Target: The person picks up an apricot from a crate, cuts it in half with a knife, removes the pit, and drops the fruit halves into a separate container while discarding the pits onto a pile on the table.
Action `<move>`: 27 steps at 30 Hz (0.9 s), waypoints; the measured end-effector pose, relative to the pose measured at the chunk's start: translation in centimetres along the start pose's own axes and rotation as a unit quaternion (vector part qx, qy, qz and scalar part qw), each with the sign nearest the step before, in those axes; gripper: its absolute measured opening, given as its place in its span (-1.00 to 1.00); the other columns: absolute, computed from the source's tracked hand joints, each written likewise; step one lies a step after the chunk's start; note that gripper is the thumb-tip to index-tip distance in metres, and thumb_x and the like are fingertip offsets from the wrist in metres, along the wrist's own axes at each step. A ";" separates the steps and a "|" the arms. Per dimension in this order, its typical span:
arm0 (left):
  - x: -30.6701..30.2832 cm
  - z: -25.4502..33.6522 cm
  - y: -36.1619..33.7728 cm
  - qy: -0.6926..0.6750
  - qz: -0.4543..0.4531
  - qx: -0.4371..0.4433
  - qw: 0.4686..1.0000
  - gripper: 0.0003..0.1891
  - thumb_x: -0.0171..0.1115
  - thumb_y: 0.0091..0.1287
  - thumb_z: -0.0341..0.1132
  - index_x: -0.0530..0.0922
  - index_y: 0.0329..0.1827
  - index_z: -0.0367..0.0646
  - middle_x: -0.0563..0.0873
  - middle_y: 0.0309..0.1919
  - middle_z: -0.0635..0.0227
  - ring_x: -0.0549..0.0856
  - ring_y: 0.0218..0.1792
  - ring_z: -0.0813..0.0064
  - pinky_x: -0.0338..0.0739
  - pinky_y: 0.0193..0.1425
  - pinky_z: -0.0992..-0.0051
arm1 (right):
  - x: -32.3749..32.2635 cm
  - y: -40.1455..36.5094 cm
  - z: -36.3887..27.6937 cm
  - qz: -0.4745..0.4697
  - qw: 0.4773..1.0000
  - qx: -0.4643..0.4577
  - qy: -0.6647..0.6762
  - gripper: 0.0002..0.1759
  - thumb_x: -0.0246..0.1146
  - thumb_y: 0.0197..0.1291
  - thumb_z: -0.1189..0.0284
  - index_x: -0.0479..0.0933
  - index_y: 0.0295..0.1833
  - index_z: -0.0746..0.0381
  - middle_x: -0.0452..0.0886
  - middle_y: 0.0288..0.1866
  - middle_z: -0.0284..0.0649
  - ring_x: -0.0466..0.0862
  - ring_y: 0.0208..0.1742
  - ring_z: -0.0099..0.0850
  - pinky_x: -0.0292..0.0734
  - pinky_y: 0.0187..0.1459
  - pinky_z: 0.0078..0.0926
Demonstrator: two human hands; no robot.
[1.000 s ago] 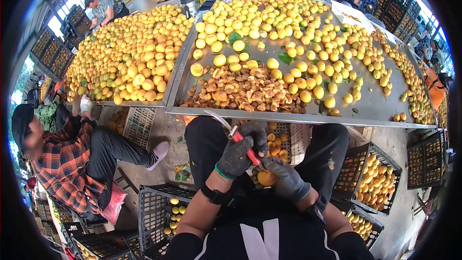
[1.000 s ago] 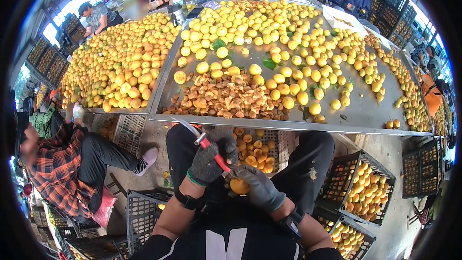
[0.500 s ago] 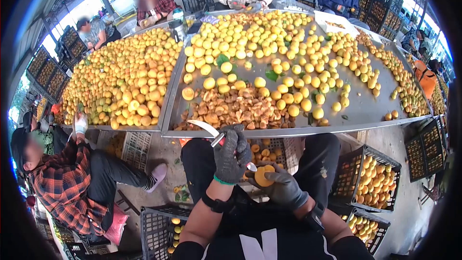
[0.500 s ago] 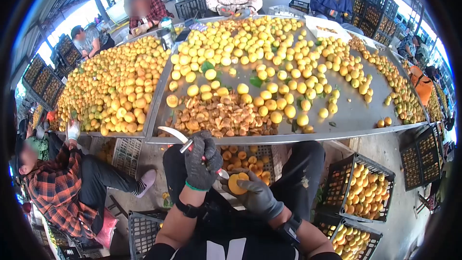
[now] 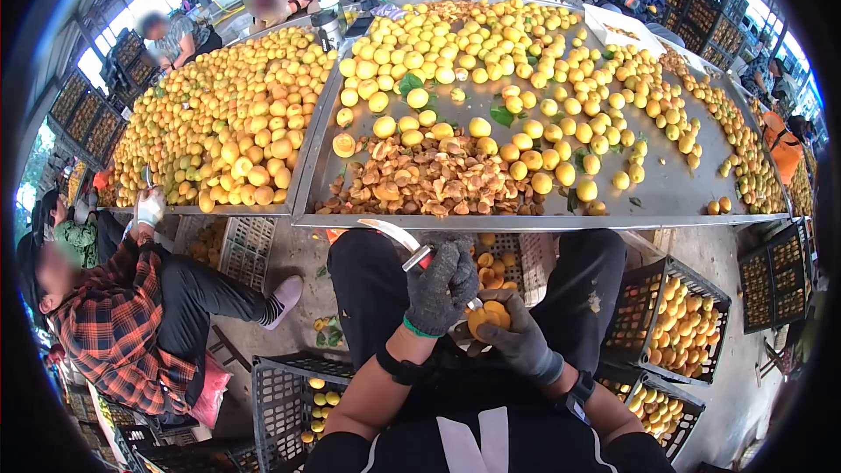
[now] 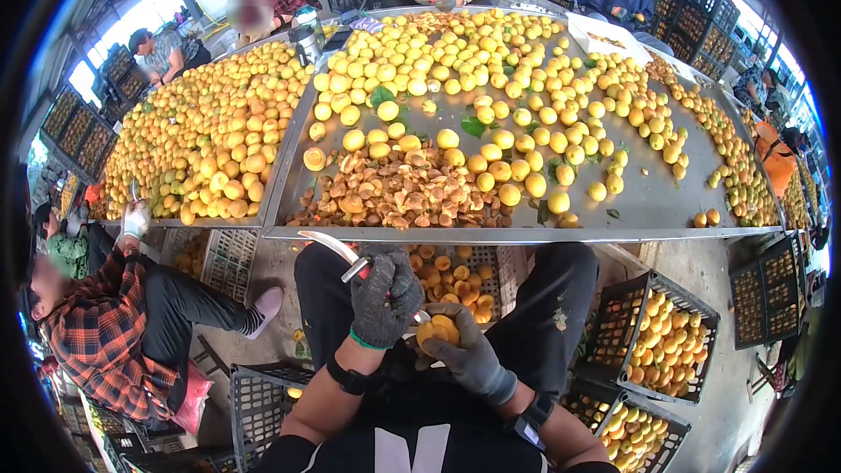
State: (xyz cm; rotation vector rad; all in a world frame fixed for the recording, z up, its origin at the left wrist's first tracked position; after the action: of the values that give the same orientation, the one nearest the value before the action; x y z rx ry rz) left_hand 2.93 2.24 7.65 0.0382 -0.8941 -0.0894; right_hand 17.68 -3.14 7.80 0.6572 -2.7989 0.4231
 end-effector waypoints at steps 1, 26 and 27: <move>0.1 -0.1 -0.3 0.011 0.010 -0.010 1.000 -0.85 0.10 0.44 -0.21 0.49 -0.10 -0.06 0.37 -0.62 0.49 0.26 -0.77 0.67 0.19 -0.72 0.63 | 0.0 0.0 0.1 0.000 1.000 0.000 0.000 -0.47 0.17 0.26 0.56 0.17 0.30 0.22 0.47 0.04 -0.14 0.63 -0.06 -0.39 0.66 -0.15 -0.46; 1.2 0.0 -1.8 -0.052 0.037 -0.096 0.993 -0.84 0.11 0.43 -0.28 0.54 -0.14 -0.19 0.39 -0.66 0.52 0.28 -0.75 0.71 0.16 -0.70 0.66 | 1.1 -0.9 1.4 -0.002 0.981 -0.091 -0.169 -0.56 0.16 0.29 0.54 0.16 0.20 0.26 0.52 -0.14 -0.09 0.61 -0.37 -0.43 0.53 -0.41 -0.55; 1.1 -0.1 -1.7 -0.092 0.034 -0.097 0.990 -0.82 0.11 0.43 -0.25 0.54 -0.14 -0.18 0.36 -0.67 0.53 0.25 -0.77 0.70 0.14 -0.72 0.64 | 0.8 -0.8 2.1 -0.002 0.967 -0.135 -0.215 -0.54 0.19 0.26 0.54 0.17 0.19 0.28 0.52 -0.14 -0.08 0.63 -0.32 -0.39 0.54 -0.36 -0.51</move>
State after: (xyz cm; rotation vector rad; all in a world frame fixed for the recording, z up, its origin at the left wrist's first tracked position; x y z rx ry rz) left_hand 3.56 0.47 8.36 -0.1849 -1.0670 -0.1170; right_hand 17.00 -4.83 6.30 0.7661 -3.1700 -0.1221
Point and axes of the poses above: each hand's wrist, its own y-axis towards the middle knuckle, its own x-axis out of the palm, z = x × y, the point moved 2 cm from there along y, towards the middle knuckle
